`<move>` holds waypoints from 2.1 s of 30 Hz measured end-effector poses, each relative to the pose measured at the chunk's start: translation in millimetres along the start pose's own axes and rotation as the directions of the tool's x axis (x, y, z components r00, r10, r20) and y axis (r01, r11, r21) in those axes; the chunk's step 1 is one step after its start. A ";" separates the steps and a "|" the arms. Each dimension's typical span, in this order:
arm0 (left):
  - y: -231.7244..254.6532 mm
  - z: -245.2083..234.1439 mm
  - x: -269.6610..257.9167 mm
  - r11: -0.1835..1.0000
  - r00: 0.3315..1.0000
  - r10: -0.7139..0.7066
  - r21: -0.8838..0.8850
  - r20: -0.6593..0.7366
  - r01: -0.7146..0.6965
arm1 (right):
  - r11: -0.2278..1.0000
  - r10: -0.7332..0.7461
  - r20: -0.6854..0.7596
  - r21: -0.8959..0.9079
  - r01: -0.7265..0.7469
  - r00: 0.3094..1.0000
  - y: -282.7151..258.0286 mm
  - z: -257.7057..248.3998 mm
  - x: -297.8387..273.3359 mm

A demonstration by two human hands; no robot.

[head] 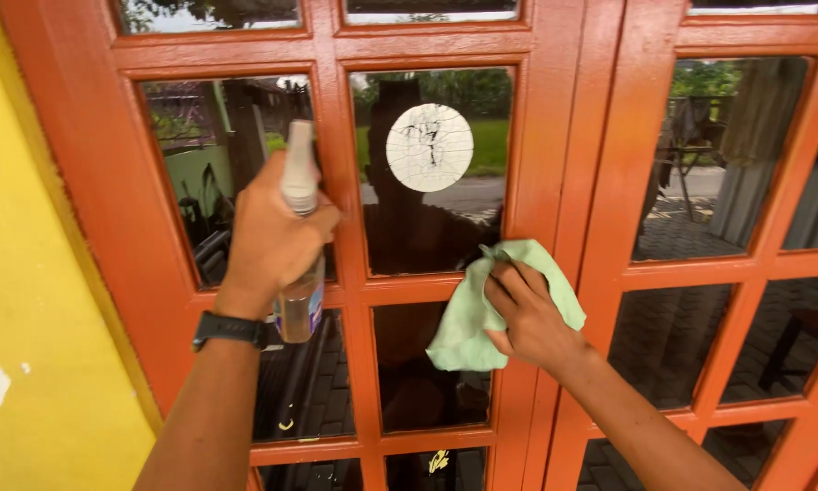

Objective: The recorder is cleaning the glass panes of a wooden door using a spray cleaner and a cloth.

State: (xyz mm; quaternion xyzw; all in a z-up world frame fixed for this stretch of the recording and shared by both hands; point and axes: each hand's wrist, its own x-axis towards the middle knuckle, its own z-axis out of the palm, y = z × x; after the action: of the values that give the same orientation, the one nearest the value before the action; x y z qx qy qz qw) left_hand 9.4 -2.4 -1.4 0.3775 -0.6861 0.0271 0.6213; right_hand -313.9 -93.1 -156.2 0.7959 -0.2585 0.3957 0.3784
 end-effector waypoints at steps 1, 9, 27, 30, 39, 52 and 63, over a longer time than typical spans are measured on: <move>4.0 -2.0 -0.8 1.000 1.000 0.004 -0.006 0.007 -0.004 | 1.000 0.007 0.001 -0.007 -0.007 1.000 -1.9 -8.3 16.1; 3.4 -0.4 -0.2 1.000 1.000 0.005 0.012 -0.022 -0.005 | 0.987 0.155 -0.160 -0.008 -0.158 0.975 18.9 -41.5 191.2; 10.1 9.7 11.4 0.987 0.996 -0.065 0.153 0.055 0.056 | 0.839 0.527 -0.129 0.238 -0.490 0.840 -41.5 2.2 150.2; 4.4 10.1 9.1 0.985 0.999 0.005 0.171 0.037 -0.011 | 0.779 0.575 0.032 0.282 -0.559 0.817 -51.8 3.7 139.4; 9.4 6.6 -2.4 0.993 1.000 0.002 0.119 0.004 -0.003 | 0.856 0.510 -0.065 -0.057 -0.513 0.858 -97.2 30.8 62.0; 20.4 13.6 -6.7 0.993 0.998 -0.024 0.120 0.057 0.017 | 0.901 0.375 -0.260 -0.122 -0.416 0.890 -16.8 -9.5 156.9; 17.5 28.1 0.4 0.979 0.986 0.037 0.191 0.160 -0.068 | 0.933 0.287 -0.490 -0.052 -0.356 0.823 0.0 13.2 186.7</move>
State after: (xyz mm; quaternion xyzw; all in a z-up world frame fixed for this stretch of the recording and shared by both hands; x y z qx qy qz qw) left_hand -23.7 -4.4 0.2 0.4195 -0.7362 0.0812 0.5248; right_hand -204.8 -124.7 -7.3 0.5905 -0.3161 0.6171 0.4129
